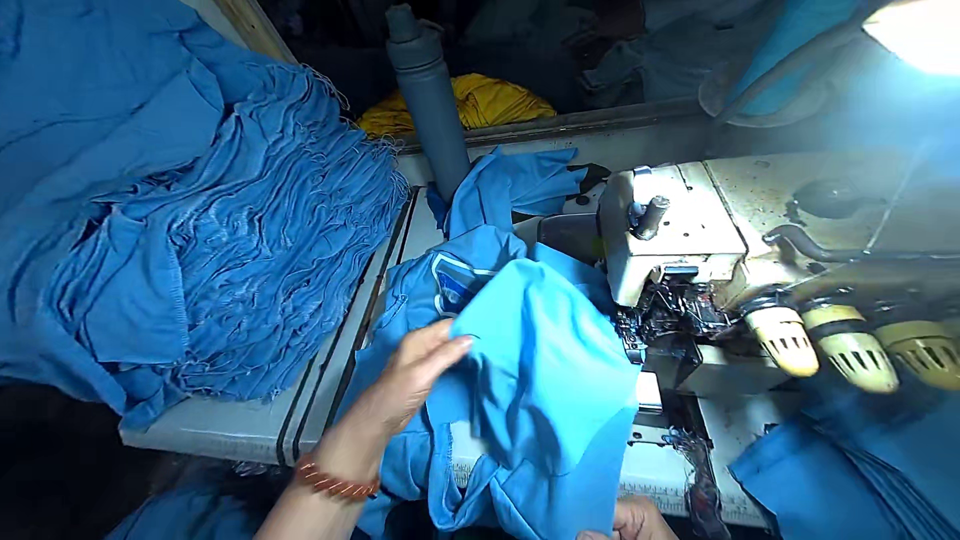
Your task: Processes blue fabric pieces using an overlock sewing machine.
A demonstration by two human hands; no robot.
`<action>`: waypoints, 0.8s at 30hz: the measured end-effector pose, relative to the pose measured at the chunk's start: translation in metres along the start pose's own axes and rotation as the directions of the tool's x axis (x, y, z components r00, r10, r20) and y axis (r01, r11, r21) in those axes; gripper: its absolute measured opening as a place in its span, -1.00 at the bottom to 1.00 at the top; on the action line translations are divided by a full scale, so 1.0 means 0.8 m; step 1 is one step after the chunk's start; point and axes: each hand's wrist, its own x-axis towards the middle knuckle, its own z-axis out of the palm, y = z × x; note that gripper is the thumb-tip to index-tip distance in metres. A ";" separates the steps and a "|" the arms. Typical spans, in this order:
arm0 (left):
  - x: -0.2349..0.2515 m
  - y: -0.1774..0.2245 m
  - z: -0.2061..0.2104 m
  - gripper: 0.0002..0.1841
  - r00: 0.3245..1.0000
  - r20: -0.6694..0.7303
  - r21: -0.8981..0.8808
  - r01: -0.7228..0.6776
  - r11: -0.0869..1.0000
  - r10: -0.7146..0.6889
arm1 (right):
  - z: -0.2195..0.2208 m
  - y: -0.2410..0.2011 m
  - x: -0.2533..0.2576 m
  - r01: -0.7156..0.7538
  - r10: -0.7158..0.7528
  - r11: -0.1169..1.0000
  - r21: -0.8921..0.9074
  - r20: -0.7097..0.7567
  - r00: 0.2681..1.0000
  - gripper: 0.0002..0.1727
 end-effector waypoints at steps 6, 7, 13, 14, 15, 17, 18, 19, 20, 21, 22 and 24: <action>-0.101 0.015 -0.022 -0.64 0.921 -0.203 -0.301 0.265 0.916 -0.333 | -0.003 0.016 -0.014 0.101 -0.101 0.995 0.013 0.020 0.995 -0.89; -0.107 0.003 -0.033 -0.74 0.915 -0.221 -0.046 0.335 0.941 -0.337 | -0.004 0.019 -0.018 0.124 -0.124 0.992 0.002 0.026 0.992 -0.90; -0.144 0.010 0.030 -0.64 0.927 -0.064 0.779 -0.185 0.600 0.369 | -0.001 0.015 -0.036 0.246 -0.241 0.968 -0.056 0.075 0.968 -0.89; -0.154 0.013 0.056 -0.60 0.920 0.026 0.737 -0.283 0.614 0.392 | 0.001 0.013 -0.038 0.277 -0.271 0.959 -0.063 0.095 0.958 -0.87; -0.162 0.008 0.083 -0.56 0.913 0.099 0.693 -0.348 0.632 0.395 | 0.002 0.011 -0.038 0.307 -0.298 0.949 -0.067 0.116 0.947 -0.85; -0.169 -0.017 0.125 -0.64 0.904 0.111 0.627 -0.386 0.677 0.413 | 0.005 0.006 -0.039 0.336 -0.324 0.940 -0.056 0.153 0.933 -0.80; -0.169 -0.028 0.138 -0.71 0.910 0.046 0.567 -0.363 0.739 0.412 | 0.005 0.004 -0.038 0.336 -0.324 0.940 -0.050 0.170 0.931 -0.80; -0.165 -0.032 0.146 -0.77 0.924 -0.056 0.472 -0.309 0.826 0.378 | 0.004 0.003 -0.038 0.330 -0.317 0.943 -0.035 0.196 0.928 -0.80; -0.159 -0.027 0.149 -0.79 0.942 -0.170 0.341 -0.219 0.914 0.289 | 0.003 0.003 -0.037 0.320 -0.308 0.947 -0.017 0.223 0.925 -0.81; -0.149 -0.017 0.147 -0.80 0.952 -0.263 0.191 -0.107 0.976 0.156 | 0.000 0.002 -0.037 0.304 -0.296 0.953 0.005 0.246 0.923 -0.82; -0.140 -0.005 0.139 -0.79 0.952 -0.304 0.046 -0.022 0.999 0.035 | -0.002 0.002 -0.038 0.288 -0.285 0.957 0.026 0.260 0.923 -0.82; -0.129 0.022 0.118 -0.87 0.961 -0.275 0.005 -0.040 0.999 0.040 | -0.006 0.001 -0.040 0.268 -0.274 0.962 0.062 0.269 0.923 -0.81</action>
